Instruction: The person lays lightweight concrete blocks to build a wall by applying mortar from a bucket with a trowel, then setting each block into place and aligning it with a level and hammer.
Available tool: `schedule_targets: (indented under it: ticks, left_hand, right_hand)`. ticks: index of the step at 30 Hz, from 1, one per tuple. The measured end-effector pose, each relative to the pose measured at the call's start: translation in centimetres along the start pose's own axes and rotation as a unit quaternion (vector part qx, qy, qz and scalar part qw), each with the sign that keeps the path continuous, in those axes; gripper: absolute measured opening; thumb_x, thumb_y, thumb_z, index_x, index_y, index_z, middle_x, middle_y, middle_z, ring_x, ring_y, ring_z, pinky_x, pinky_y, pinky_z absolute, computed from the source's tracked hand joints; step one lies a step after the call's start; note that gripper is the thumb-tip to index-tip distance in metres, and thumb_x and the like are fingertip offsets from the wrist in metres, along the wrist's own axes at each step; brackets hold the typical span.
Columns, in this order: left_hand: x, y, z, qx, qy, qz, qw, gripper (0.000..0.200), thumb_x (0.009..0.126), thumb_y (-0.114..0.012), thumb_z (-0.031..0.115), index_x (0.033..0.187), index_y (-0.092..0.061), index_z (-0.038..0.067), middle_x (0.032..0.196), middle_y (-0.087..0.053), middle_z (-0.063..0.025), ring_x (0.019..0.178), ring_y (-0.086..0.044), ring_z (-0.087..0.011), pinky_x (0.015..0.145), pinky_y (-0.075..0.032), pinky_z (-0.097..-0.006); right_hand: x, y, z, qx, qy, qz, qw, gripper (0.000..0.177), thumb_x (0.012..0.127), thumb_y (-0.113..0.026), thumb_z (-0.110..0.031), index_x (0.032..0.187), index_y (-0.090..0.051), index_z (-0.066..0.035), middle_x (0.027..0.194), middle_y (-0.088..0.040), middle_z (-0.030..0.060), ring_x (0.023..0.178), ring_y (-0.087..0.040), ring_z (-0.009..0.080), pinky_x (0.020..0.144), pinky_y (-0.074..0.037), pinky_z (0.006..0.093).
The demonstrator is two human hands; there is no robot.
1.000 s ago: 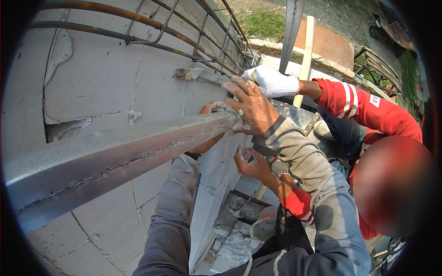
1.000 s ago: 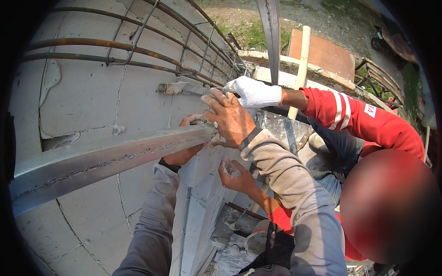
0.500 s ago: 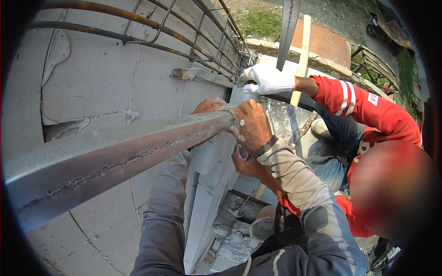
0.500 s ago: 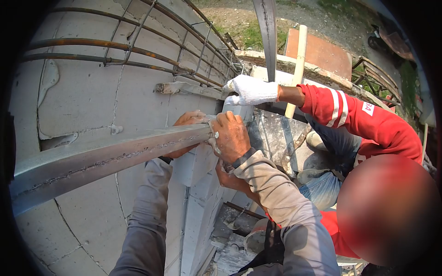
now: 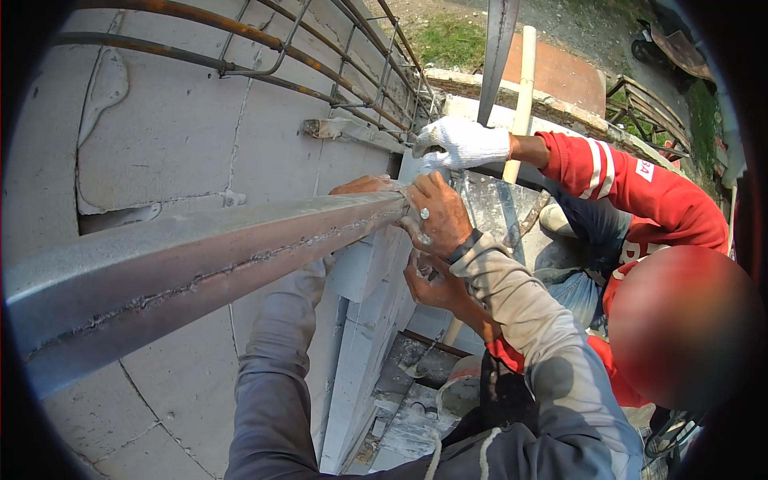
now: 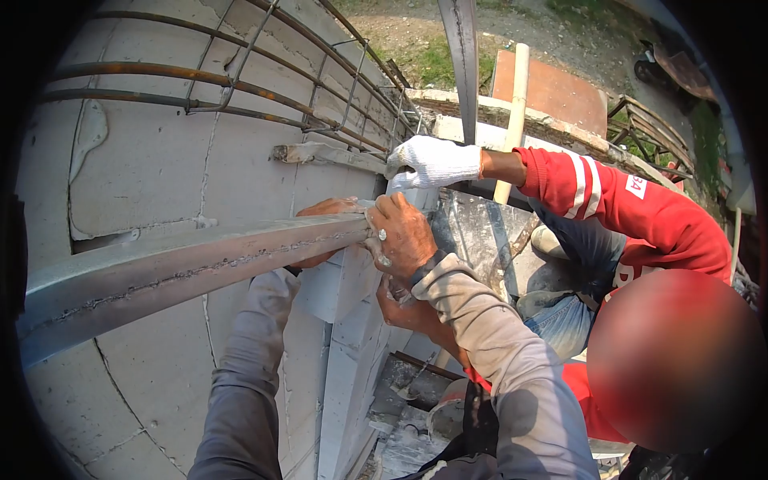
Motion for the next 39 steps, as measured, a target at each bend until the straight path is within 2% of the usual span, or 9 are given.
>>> schedule_targets:
  ticks: [7, 9, 19, 24, 28, 31, 34, 37, 39]
  left_hand:
    - [0.6, 0.3, 0.0, -0.028, 0.01, 0.001, 1.0, 0.038, 0.079, -0.065, 0.014, 0.114, -0.054, 0.002, 0.113, -0.055, -0.0132, 0.107, -0.053, -0.0284, 0.096, -0.04, -0.038]
    - [1.0, 0.6, 0.6, -0.02, -0.026, 0.011, 0.999, 0.038, 0.075, -0.069, 0.011, 0.109, -0.055, 0.0, 0.105, -0.058, -0.0175, 0.097, -0.058, -0.0342, 0.092, -0.044, -0.0438]
    - [-0.1, -0.1, 0.2, 0.091, -0.074, 0.022, 0.993, 0.047, 0.075, -0.071, 0.018, 0.114, -0.053, 0.002, 0.112, -0.057, -0.0147, 0.106, -0.055, -0.0312, 0.1, -0.037, -0.0471]
    - [-0.9, -0.2, -0.8, 0.036, -0.072, 0.097, 0.992, 0.045, 0.073, -0.073, 0.02, 0.11, -0.056, 0.003, 0.109, -0.059, -0.0135, 0.104, -0.056, -0.0295, 0.1, -0.037, -0.0493]
    - [-1.0, -0.6, -0.7, 0.069, -0.063, 0.052, 0.994, 0.042, 0.074, -0.072, 0.019, 0.111, -0.056, 0.004, 0.109, -0.059, -0.0133, 0.103, -0.056, -0.0294, 0.101, -0.036, -0.0497]
    - [-0.6, 0.5, 1.0, 0.044, -0.097, 0.094, 0.99, 0.041, 0.075, -0.07, 0.018, 0.112, -0.055, 0.005, 0.11, -0.058, -0.0132, 0.105, -0.055, -0.0288, 0.102, -0.033, -0.0487]
    - [-0.1, -0.4, 0.2, 0.051, -0.009, 0.023, 0.998, 0.04, 0.077, -0.068, 0.019, 0.113, -0.055, 0.006, 0.112, -0.056, -0.0128, 0.108, -0.053, -0.0287, 0.104, -0.031, -0.0482]
    - [-0.5, -0.7, -0.6, 0.064, -0.028, 0.008, 0.997, 0.039, 0.079, -0.066, 0.022, 0.113, -0.055, 0.008, 0.113, -0.056, -0.0122, 0.109, -0.052, -0.0287, 0.105, -0.03, -0.0484]
    - [-0.6, -1.0, -0.6, 0.114, -0.061, 0.007, 0.992, 0.038, 0.079, -0.065, 0.024, 0.113, -0.055, 0.009, 0.113, -0.056, -0.0121, 0.108, -0.052, -0.0286, 0.104, -0.031, -0.0485]
  right_hand:
    - [-0.1, 0.1, 0.3, 0.059, 0.015, 0.004, 0.998, 0.041, 0.058, -0.072, -0.011, 0.093, -0.053, -0.002, 0.089, -0.047, 0.0104, 0.085, -0.047, 0.0286, 0.073, -0.046, 0.0375]
    - [-0.1, 0.2, 0.1, 0.049, 0.02, 0.0, 0.999, 0.042, 0.058, -0.072, -0.012, 0.094, -0.053, -0.002, 0.089, -0.047, 0.0108, 0.086, -0.047, 0.029, 0.073, -0.046, 0.0374]
    - [-2.0, -0.3, 0.6, 0.078, -0.094, 0.069, 0.99, 0.041, 0.067, -0.074, -0.013, 0.1, -0.053, 0.0, 0.093, -0.053, 0.017, 0.084, -0.056, 0.0355, 0.07, -0.048, 0.0408]
    - [-1.7, -0.5, 0.6, 0.077, -0.071, 0.047, 0.993, 0.042, 0.066, -0.073, -0.009, 0.102, -0.053, 0.0, 0.089, -0.054, 0.0178, 0.081, -0.057, 0.0363, 0.07, -0.048, 0.0405]
    - [-2.2, -0.8, 0.0, 0.072, -0.072, 0.04, 0.994, 0.044, 0.069, -0.072, -0.009, 0.108, -0.052, 0.001, 0.092, -0.056, 0.0185, 0.083, -0.059, 0.0338, 0.071, -0.049, 0.0382]
    - [-3.6, -1.0, 0.2, 0.192, -0.159, 0.103, 0.963, 0.053, 0.07, -0.071, -0.009, 0.118, -0.049, 0.001, 0.101, -0.057, 0.0194, 0.095, -0.059, 0.033, 0.08, -0.049, 0.0371]
    - [-6.3, -2.4, 1.1, 0.42, -0.297, 0.166, 0.841, 0.051, 0.076, -0.067, -0.011, 0.122, -0.048, 0.001, 0.109, -0.057, 0.0211, 0.103, -0.057, 0.0312, 0.086, -0.046, 0.0366]
    - [-6.2, -1.9, -0.9, 0.299, -0.233, 0.164, 0.911, 0.039, 0.082, -0.06, -0.013, 0.116, -0.054, 0.004, 0.108, -0.057, 0.0204, 0.103, -0.057, 0.0319, 0.089, -0.044, 0.0382]
    - [-6.0, -1.8, -1.3, 0.265, -0.227, 0.182, 0.919, 0.037, 0.081, -0.059, -0.011, 0.115, -0.055, 0.004, 0.108, -0.057, 0.0207, 0.102, -0.057, 0.0329, 0.089, -0.044, 0.0382]
Point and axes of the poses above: each hand's wrist, its own x-axis towards the middle knuckle, its own y-axis out of the back of the hand, z = x × y, the point moved 8 cm from there along x, towards the middle knuckle
